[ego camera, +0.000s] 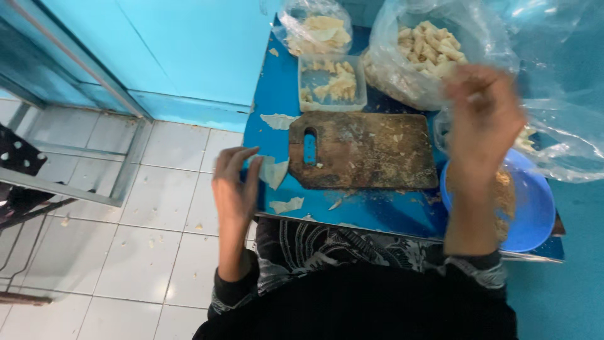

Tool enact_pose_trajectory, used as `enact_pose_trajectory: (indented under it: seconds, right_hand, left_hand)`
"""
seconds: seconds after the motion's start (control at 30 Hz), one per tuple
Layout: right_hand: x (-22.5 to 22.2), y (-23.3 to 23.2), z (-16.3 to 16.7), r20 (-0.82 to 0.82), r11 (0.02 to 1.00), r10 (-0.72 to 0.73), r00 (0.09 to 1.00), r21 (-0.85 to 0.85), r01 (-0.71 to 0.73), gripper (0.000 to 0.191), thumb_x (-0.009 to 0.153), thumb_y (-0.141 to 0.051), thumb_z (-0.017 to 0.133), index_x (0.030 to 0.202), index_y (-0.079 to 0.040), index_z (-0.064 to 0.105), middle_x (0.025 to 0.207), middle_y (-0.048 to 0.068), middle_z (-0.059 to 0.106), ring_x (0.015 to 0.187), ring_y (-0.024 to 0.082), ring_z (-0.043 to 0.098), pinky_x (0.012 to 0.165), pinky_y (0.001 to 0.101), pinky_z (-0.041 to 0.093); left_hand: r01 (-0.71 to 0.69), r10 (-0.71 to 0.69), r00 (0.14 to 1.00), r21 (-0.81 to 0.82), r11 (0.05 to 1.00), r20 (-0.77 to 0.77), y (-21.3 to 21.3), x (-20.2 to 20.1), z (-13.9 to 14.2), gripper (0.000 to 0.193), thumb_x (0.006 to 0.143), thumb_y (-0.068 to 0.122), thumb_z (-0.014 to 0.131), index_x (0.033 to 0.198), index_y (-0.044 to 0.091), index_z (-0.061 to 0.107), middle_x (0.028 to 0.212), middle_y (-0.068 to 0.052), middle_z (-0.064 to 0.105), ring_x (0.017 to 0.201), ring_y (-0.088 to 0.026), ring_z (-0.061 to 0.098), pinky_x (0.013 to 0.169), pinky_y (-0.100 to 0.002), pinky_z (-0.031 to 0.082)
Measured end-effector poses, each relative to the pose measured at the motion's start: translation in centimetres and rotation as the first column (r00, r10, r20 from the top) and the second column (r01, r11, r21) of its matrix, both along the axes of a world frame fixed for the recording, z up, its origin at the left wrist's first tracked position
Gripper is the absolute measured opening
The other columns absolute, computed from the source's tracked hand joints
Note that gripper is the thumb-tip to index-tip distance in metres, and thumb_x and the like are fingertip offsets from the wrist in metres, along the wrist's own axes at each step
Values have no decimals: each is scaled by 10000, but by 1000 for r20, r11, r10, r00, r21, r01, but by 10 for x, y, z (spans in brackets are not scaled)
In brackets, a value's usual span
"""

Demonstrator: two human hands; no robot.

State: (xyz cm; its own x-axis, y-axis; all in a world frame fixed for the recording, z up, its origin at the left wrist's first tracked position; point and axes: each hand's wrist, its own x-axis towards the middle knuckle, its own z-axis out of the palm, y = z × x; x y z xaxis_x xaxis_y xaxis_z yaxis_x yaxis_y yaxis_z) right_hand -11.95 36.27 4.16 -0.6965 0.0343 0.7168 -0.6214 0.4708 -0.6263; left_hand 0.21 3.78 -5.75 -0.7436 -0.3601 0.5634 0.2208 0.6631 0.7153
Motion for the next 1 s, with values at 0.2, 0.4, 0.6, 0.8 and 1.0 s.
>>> enact_pose_trajectory:
  seconds: [0.2, 0.4, 0.6, 0.8, 1.0]
  right_hand:
    - [-20, 7, 20, -219, 865, -201, 955, 419, 277, 323, 996, 26, 706, 1316, -11, 708, 1299, 289, 642, 1126, 406, 661, 983, 468, 526]
    - [17, -21, 0, -70, 911, -96, 993, 397, 115, 338, 1065, -101, 766, 1398, -84, 711, 1484, 211, 636, 1431, 376, 552, 1217, 510, 399]
    - [42, -90, -41, 593, 785, 560, 579, -156, -599, 347, 953, -154, 711, 1299, -132, 699, 1236, 92, 751, 1112, 186, 748, 933, 341, 596]
    - [48, -118, -57, 511, 698, 691, 512, -287, -656, 566, 860, -55, 770, 1394, -87, 583, 1157, 99, 717, 1014, 166, 716, 857, 311, 628]
    - [39, -94, -41, 535, 766, 638, 553, -368, -527, 416, 950, -54, 707, 1360, -86, 640, 1040, 67, 756, 946, 150, 753, 843, 304, 645]
  left_hand:
    - [-78, 104, 993, -365, 928, 50, -23, -5, -11, 262, 805, 174, 796, 1039, 68, 747, 1187, -184, 619, 1108, -407, 539, 944, -498, 419]
    - [66, -74, 990, 76, 995, 119, -25, -14, -19, 124, 914, 79, 767, 996, 32, 687, 1005, -102, 709, 947, -252, 652, 840, -364, 525]
    - [269, -342, 938, 739, 618, -56, -11, -21, -16, 168, 932, -12, 735, 1082, -30, 661, 983, -96, 736, 864, -100, 692, 761, -218, 550]
    - [340, -375, 917, 753, 564, -133, 15, -20, -13, 201, 921, -34, 734, 1108, -30, 662, 1008, -93, 747, 899, -108, 715, 794, -223, 564]
    - [308, -334, 941, 531, 789, -49, 42, -15, 2, 103, 981, 22, 717, 1079, -8, 705, 982, -86, 766, 886, -137, 722, 793, -253, 575]
